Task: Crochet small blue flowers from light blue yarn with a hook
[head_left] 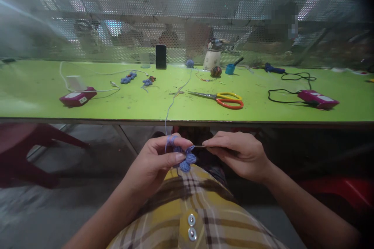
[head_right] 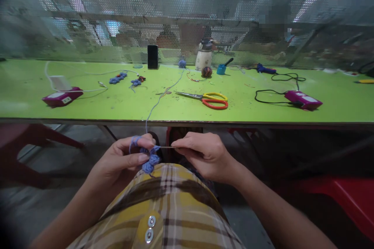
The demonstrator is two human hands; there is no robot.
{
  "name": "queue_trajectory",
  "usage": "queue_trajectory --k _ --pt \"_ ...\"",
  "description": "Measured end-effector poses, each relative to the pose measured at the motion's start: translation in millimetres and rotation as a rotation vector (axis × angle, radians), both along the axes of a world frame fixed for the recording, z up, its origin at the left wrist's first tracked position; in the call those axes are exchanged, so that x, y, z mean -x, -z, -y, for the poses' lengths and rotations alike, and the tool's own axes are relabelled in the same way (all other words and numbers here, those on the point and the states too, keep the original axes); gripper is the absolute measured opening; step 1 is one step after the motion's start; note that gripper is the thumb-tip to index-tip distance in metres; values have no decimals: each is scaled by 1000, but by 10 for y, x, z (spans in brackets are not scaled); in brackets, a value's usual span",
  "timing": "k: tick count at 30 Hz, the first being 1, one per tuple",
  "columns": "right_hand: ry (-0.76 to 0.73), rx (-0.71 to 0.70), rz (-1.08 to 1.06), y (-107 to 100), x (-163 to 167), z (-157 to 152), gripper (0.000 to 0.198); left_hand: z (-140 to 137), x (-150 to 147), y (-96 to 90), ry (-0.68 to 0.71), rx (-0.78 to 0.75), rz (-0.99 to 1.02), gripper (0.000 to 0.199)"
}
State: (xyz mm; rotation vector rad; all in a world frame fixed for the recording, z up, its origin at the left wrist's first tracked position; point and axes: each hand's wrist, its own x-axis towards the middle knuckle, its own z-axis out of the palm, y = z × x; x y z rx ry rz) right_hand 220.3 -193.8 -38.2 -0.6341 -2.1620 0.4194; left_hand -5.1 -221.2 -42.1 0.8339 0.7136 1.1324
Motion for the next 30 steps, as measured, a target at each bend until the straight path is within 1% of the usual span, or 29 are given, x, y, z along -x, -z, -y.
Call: queue_trajectory --k 2,4,7,9,10,12,14,17,19,21,24,26,28,30 --pt "-18 104 -46 2 6 12 18 -9 6 11 18 -44 13 15" --pt "-37 281 -114 23 23 29 13 -18 6 18 51 -77 16 11" --pt "-76 667 -271 101 85 56 11 -31 -11 18 70 -75 14 4" --pt "-132 930 -405 165 146 70 15 -41 -29 18 70 -49 17 6" --pt "-165 1036 -474 192 178 76 16 -47 -37 19 66 -32 14 8" --pt "-215 1180 -589 223 236 89 16 -56 -48 22 58 -9 -6 13" --pt "-230 1246 -651 223 273 103 15 -62 -49 19 56 -17 -33 24" --pt "-215 1271 -660 184 285 122 14 -65 -36 1 76 -57 -62 54" --pt "-210 1276 -644 155 274 130 14 -67 -24 -13 91 -76 -90 68" --pt "-211 1275 -627 133 259 133 15 -73 -14 -20 110 -94 -117 72" --pt "-200 1278 -588 109 242 128 17 -89 0 -14 142 -136 -152 70" --pt "-178 1284 -547 96 239 122 19 -98 10 -7 163 -172 -184 75" --pt "-153 1291 -512 86 245 116 21 -98 18 -3 179 -229 -251 82" --pt "-132 1291 -501 84 259 110 22 -87 18 -4 162 -322 -380 79"
